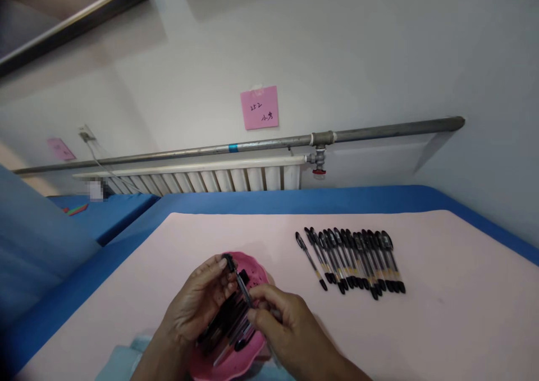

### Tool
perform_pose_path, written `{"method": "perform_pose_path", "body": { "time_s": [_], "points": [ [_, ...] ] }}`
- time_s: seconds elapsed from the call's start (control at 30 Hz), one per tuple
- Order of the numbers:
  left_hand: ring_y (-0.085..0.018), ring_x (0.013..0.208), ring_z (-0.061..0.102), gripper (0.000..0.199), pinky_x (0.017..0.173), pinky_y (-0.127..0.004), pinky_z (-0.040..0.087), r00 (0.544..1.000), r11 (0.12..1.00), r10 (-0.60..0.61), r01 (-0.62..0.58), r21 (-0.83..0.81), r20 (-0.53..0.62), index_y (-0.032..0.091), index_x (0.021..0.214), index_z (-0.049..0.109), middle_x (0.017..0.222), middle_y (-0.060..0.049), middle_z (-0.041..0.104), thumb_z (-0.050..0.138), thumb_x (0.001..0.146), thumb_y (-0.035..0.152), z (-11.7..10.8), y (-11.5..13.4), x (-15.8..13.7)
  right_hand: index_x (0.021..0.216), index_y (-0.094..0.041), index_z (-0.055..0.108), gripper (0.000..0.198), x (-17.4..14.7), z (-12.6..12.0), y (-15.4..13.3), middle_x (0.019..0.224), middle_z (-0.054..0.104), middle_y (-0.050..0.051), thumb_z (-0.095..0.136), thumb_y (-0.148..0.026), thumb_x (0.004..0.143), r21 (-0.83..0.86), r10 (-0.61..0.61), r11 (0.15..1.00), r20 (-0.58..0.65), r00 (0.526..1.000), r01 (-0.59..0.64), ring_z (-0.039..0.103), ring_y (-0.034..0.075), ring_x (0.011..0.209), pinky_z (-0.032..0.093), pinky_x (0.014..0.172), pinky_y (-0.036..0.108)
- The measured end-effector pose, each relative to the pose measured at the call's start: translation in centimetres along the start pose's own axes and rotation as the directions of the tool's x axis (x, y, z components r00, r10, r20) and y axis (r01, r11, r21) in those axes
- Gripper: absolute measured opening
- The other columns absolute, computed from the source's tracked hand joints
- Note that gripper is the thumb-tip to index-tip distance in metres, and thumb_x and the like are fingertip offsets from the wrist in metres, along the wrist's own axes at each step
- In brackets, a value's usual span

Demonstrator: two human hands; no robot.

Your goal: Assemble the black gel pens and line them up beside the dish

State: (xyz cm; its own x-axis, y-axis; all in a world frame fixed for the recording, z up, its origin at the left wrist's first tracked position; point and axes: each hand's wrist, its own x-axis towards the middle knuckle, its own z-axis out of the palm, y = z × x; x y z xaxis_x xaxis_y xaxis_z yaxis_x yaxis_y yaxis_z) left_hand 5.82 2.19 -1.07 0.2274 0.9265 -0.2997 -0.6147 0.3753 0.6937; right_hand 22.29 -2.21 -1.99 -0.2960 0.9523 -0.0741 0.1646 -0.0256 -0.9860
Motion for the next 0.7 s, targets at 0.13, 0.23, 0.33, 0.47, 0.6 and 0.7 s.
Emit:
{"method": "perform_pose_path", "body": {
  "time_s": [0.13, 0.23, 0.33, 0.47, 0.6, 0.7],
  "points": [
    [-0.008, 0.058, 0.059, 0.014, 0.057, -0.018, 0.048, 0.999, 1.000, 0.029, -0.029, 0.004, -0.012, 0.012, 0.074, 0.060, 0.067, -0.001, 0.064, 0.072, 0.067, 0.013, 0.02, -0.04, 0.19, 0.085, -0.020, 0.063, 0.016, -0.01, -0.02, 0.16, 0.065, 0.052, -0.002, 0.054, -0.032, 0.079, -0.030, -0.003, 1.000, 0.009, 1.000, 0.003, 0.047, 0.012, 0.061, 0.037, 0.058, 0.023],
    [-0.008, 0.058, 0.059, 0.016, 0.057, -0.018, 0.047, 1.000, 0.999, 0.025, -0.024, 0.022, -0.005, 0.013, 0.075, 0.060, 0.067, -0.001, 0.064, 0.073, 0.066, 0.015, -0.03, -0.08, 0.24, 0.084, -0.021, 0.064, 0.015, -0.05, -0.07, 0.15, 0.065, 0.053, -0.002, 0.054, -0.031, 0.078, -0.023, -0.007, 1.000, -0.006, 1.000, 0.006, 0.047, 0.012, 0.062, 0.037, 0.058, 0.023],
    [-0.008, 0.058, 0.058, 0.016, 0.058, -0.019, 0.047, 1.000, 0.998, 0.024, -0.024, 0.051, 0.018, 0.013, 0.074, 0.060, 0.067, -0.001, 0.063, 0.073, 0.067, 0.017, 0.02, -0.11, 0.14, 0.083, -0.021, 0.064, 0.014, -0.02, -0.07, 0.07, 0.064, 0.053, -0.002, 0.054, -0.030, 0.078, 0.004, -0.003, 1.000, -0.003, 1.000, 0.003, 0.047, 0.012, 0.060, 0.037, 0.056, 0.023],
    [-0.007, 0.056, 0.054, 0.014, 0.056, -0.018, 0.043, 0.995, 0.986, 0.075, -0.083, 0.144, 0.063, 0.013, 0.073, 0.059, 0.065, 0.001, 0.060, 0.071, 0.068, 0.018, 0.17, -0.28, 0.01, 0.083, -0.021, 0.062, 0.012, 0.08, 0.10, 0.09, 0.058, 0.046, -0.005, 0.056, -0.029, 0.076, 0.056, 0.058, 0.997, -0.012, 0.998, -0.057, 0.041, 0.009, 0.051, 0.033, 0.049, 0.021],
    [-0.006, 0.056, 0.052, 0.014, 0.055, -0.017, 0.041, 0.991, 0.971, 0.117, -0.127, 0.201, 0.063, 0.013, 0.074, 0.060, 0.064, 0.002, 0.059, 0.072, 0.067, 0.018, 0.12, -0.63, 0.03, 0.085, -0.021, 0.061, 0.015, 0.25, 0.34, 0.34, 0.055, 0.043, -0.007, 0.058, -0.030, 0.073, 0.186, 0.126, 0.975, -0.009, 0.992, -0.122, 0.035, 0.006, 0.042, 0.027, 0.042, 0.020],
    [-0.006, 0.058, 0.053, 0.022, 0.057, -0.018, 0.042, 0.995, 0.973, 0.097, -0.102, 0.209, 0.035, 0.013, 0.085, 0.063, 0.070, 0.001, 0.060, 0.073, 0.066, 0.018, 0.01, -0.79, 0.08, 0.083, -0.020, 0.060, 0.017, 0.41, 0.47, 0.59, 0.058, 0.046, -0.006, 0.064, -0.029, 0.068, 0.272, 0.079, 0.960, -0.034, 0.996, -0.067, 0.040, 0.008, 0.051, 0.032, 0.049, 0.020]
  ]
}}
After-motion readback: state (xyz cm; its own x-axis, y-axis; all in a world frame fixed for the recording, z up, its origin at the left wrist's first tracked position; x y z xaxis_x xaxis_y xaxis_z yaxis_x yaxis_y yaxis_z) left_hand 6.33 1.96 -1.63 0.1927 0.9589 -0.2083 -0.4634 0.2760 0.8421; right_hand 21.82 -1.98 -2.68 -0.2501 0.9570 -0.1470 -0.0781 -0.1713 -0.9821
